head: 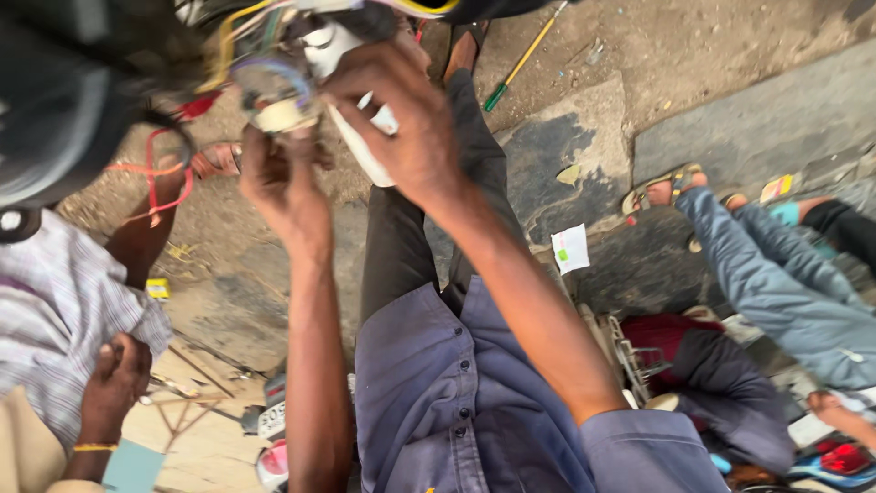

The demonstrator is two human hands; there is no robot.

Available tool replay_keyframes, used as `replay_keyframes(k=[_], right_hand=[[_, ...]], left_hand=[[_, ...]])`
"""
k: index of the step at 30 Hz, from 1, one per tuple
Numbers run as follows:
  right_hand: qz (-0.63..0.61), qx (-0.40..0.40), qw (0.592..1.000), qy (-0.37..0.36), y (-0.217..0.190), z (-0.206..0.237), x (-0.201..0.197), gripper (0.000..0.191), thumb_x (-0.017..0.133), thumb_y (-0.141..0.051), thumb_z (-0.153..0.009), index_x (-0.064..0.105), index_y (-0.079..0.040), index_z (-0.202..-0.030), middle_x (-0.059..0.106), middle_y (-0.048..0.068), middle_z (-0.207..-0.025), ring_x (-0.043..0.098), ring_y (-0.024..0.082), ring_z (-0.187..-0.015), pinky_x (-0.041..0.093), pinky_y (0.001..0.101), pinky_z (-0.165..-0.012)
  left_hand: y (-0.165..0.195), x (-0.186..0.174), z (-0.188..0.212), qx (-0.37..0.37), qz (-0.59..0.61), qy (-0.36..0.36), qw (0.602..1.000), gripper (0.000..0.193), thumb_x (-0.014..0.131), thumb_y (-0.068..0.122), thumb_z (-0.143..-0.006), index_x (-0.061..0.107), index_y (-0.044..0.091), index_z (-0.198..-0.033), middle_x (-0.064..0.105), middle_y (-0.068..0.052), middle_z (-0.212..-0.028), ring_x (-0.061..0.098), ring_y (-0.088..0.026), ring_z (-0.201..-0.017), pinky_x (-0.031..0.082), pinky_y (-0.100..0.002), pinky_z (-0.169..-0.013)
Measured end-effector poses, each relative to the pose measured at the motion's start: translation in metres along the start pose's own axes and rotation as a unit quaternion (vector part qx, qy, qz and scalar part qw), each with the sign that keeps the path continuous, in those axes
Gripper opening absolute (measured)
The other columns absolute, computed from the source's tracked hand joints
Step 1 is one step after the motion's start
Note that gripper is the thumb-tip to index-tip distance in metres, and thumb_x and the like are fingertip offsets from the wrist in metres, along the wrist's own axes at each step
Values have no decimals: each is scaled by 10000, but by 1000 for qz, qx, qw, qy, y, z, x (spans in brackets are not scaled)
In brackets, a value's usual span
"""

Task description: The person manipulates exposed wires near the motorcycle's ignition and handlebar area, twisting and connecting them by hand. The person repeatedly tests the ignition switch while adjusting the wiring, with other people standing nearby observing the process.

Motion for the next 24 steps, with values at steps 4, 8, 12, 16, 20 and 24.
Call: replay_keyframes(k=[4,8,12,16,20,24], right_hand=[[40,-9,999,6,-4,13,31,173,826,-76,-947,698,-143,-1041,680,-24,-1165,714,80,-949,590,211,-803],[1,25,1000,-12,-15,22,49,187,804,-45,-951,755,-163,-1088,704,-25,-1197,722,68,-895,569,176,-724],[33,-16,999,-13,-32,25,43,298,796,-46,-902,745,-200,-1152,688,-49,-1236,724,123,-1050,616,212,-851],[53,-41,998,-22,-36,27,34,363,800,-28,-877,742,-223,-1178,681,-36,-1272,720,168,-1097,629,263,-908],[50,-30,998,-31,-34,32,31,333,784,-43,-904,744,-223,-1181,675,-43,-1279,718,166,-1102,630,249,-897],[11,33,998,-44,-15,31,21,285,757,-17,-939,757,-199,-1157,697,-25,-1246,730,122,-945,609,246,-818]], left_hand=[[-4,-25,-13,-3,-1,-62,998,166,568,57,-1137,670,-13,-1247,703,-57,-1030,613,-112,-818,520,-283,-708],[-8,-42,-21,-34,53,-115,991,154,569,98,-1154,675,8,-1219,701,-55,-1045,622,-114,-805,509,-275,-685],[-13,-55,-18,-64,73,-105,990,130,588,126,-1156,667,34,-1204,696,-42,-1085,625,-103,-877,506,-251,-761],[-27,-61,-8,-67,60,-75,993,136,604,134,-1179,683,24,-1195,688,-31,-1033,591,-70,-885,456,-204,-775],[-38,-59,-6,-80,71,-36,994,78,605,52,-1125,655,19,-1175,691,-37,-1078,630,-102,-968,508,-251,-873],[-15,-30,-6,-53,-31,-77,995,64,600,16,-1135,649,-17,-1158,673,-42,-984,610,-116,-853,486,-271,-757]])
Point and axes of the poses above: each hand's wrist, its own z-axis away from the middle knuckle, its own x-axis out of the palm, y = z × x, the point moved 10 cm from there along -z, towards the middle knuckle
